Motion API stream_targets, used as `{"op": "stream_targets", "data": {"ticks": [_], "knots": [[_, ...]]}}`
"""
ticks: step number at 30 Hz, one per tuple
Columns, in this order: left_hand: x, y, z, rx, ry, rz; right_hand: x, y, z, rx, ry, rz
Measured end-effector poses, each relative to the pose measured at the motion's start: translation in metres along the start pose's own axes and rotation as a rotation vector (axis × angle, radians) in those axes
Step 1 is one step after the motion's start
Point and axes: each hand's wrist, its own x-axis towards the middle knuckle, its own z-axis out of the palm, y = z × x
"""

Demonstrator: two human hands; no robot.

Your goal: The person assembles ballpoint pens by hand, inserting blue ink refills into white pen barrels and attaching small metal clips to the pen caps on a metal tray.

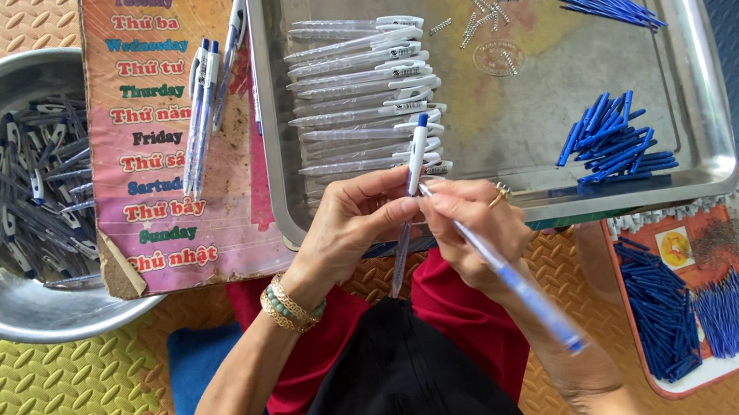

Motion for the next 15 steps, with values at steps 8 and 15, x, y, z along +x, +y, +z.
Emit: {"op": "stream_targets", "data": {"ticks": [8,15], "knots": [[0.000,0.018,0.006,-0.015,-0.066,-0.076,-0.005,0.016,-0.005,0.515,0.082,0.461],[0.006,0.010,-0.001,-0.082,-0.109,-0.123,-0.007,0.016,-0.003,0.538,0.101,0.517]]}}
